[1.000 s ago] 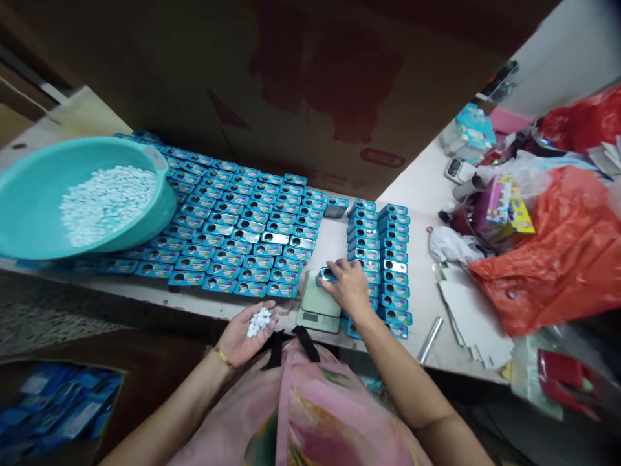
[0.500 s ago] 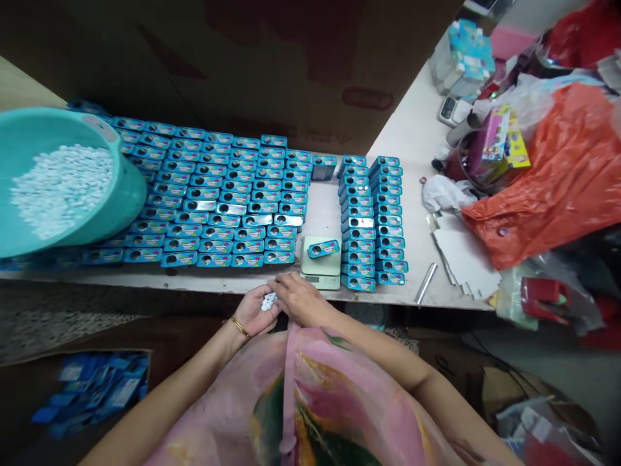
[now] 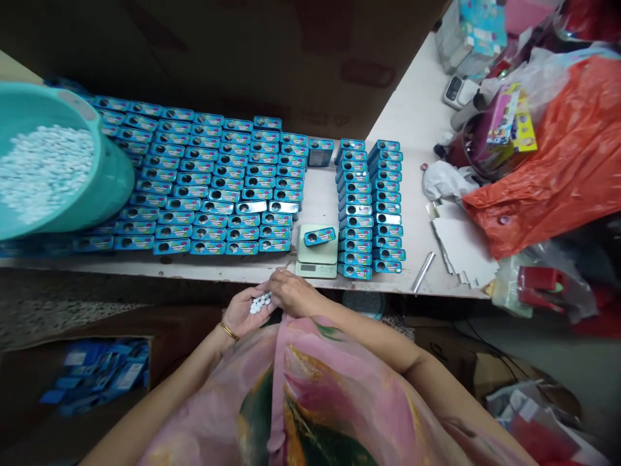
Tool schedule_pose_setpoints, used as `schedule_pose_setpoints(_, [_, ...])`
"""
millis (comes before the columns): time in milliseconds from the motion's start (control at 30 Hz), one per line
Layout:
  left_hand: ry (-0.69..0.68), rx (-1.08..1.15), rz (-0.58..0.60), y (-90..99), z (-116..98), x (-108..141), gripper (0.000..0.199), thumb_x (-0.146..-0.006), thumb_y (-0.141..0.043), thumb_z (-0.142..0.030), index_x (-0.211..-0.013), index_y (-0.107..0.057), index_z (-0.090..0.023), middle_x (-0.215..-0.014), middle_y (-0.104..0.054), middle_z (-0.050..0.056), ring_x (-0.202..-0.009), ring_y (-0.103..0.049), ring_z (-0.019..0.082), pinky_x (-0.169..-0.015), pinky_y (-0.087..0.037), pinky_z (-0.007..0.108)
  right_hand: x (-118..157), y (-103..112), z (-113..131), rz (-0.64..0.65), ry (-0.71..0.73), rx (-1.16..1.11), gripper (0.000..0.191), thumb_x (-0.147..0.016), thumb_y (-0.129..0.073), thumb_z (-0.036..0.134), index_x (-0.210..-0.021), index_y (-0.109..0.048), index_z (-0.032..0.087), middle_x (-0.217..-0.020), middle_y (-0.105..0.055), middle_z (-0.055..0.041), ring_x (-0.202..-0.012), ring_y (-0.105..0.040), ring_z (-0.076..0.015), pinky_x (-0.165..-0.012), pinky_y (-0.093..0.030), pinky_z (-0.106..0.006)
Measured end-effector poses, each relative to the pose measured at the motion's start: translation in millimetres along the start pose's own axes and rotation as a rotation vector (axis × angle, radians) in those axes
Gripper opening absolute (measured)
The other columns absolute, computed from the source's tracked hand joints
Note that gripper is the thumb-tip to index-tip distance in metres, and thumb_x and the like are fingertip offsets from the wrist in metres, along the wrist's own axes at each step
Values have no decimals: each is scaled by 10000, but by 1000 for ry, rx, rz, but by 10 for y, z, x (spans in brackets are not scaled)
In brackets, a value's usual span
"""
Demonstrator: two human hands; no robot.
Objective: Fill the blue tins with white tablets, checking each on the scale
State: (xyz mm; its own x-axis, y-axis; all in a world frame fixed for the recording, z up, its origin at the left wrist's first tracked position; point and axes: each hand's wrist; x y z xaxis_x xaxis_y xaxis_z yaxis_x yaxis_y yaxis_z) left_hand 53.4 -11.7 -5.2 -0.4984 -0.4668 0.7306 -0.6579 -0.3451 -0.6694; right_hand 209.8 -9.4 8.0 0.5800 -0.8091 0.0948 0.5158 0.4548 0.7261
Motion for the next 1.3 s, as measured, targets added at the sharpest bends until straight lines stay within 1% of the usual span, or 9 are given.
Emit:
schedule_pose_setpoints(200, [-29, 36, 29, -250, -62, -108, 410, -757, -388, -51, -1149, -502, -12, -1120, -583, 213, -1100, -508, 264, -919, -436, 380, 161, 446, -433, -361, -169, -212, 197, -758, -497, 128, -914, -607, 179, -902, -585, -39, -857, -533, -135, -768, -423, -249])
schedule_pose_setpoints(333, [-38, 50, 34, -389, -108, -132, 425, -764, -397, -52, -1179, -481, -16, -1158, -561, 214, -1148, -454, 280, -920, -440, 378, 131, 682, -723, -429, -300, -96, 202, -749, -508, 143, -910, -621, 188, -893, -595, -45, -851, -545, -150, -777, -428, -266])
schedule_pose_setpoints(500, [-36, 64, 21, -339, -79, -126, 435, -764, -396, -53, -1190, -476, -20, -1173, -552, 211, -1153, -447, 275, -928, -435, 377, 19, 649, -813, -386, -328, -12, 252, -762, -499, 139, -978, -615, 197, -964, -602, -56, -928, -546, -170, -825, -429, -289])
schedule_pose_setpoints(700, [-33, 65, 35, -281, -43, -109, 430, -762, -398, -52, -1182, -483, -21, -1169, -555, 207, -1148, -457, 270, -928, -433, 372, 117, 544, -867, -576, -350, -234, 280, -834, -395, 164, -1046, -576, 188, -1032, -612, -52, -963, -560, -131, -869, -434, -281])
schedule_pose_setpoints(800, [-16, 61, 34, -300, -30, -120, 411, -758, -407, -51, -1158, -496, -8, -1153, -565, 209, -1135, -473, 266, -926, -432, 364, 188, 530, -743, -647, -332, -180, 296, -856, -355, 164, -1056, -570, 195, -1089, -584, -69, -1036, -523, -142, -913, -409, -318])
schedule_pose_setpoints(867, [-11, 62, 31, -289, -17, -146, 388, -774, -407, -70, -1145, -506, -15, -1120, -586, 203, -1095, -513, 256, -913, -437, 370, 211, 488, -542, -585, -253, -114, 294, -864, -351, 166, -1056, -569, 211, -1090, -575, -71, -1065, -498, -155, -928, -396, -340])
schedule_pose_setpoints(1000, [-1, 82, -1, -158, 18, -190, 295, -835, -382, -137, -1059, -561, -65, -858, -672, 115, -797, -640, 178, -761, -509, 309, 164, 245, -67, -219, 6, 31, 270, -852, -419, 192, -1099, -527, 193, -1100, -545, -90, -1037, -478, -185, -891, -411, -345])
schedule_pose_setpoints(1067, [33, 86, -20, -63, 35, -169, 299, -857, -371, -179, -1063, -558, -68, -843, -668, 98, -734, -638, 150, -711, -514, 272, 113, 92, 73, -84, 70, 123, 269, -846, -425, 170, -1102, -506, 160, -1063, -543, -101, -995, -473, -195, -850, -425, -338])
schedule_pose_setpoints(1300, [66, 56, -50, 72, 84, 0, 343, -869, -360, -233, -1111, -540, -68, -970, -648, 124, -898, -611, 191, -798, -484, 317, 40, -97, 125, 89, 137, 211, 191, -820, -432, 118, -997, -499, 151, -969, -524, -69, -858, -473, -179, -671, -441, -277])
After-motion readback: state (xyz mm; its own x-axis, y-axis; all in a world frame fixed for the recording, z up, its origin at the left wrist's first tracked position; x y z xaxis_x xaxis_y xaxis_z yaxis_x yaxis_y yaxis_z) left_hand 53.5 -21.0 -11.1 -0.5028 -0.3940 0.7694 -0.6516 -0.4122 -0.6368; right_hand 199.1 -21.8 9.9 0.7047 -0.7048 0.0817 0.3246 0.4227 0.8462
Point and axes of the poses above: each hand's wrist, its own x-axis away from the middle knuckle, its own y-axis out of the back of the hand, z = x × y
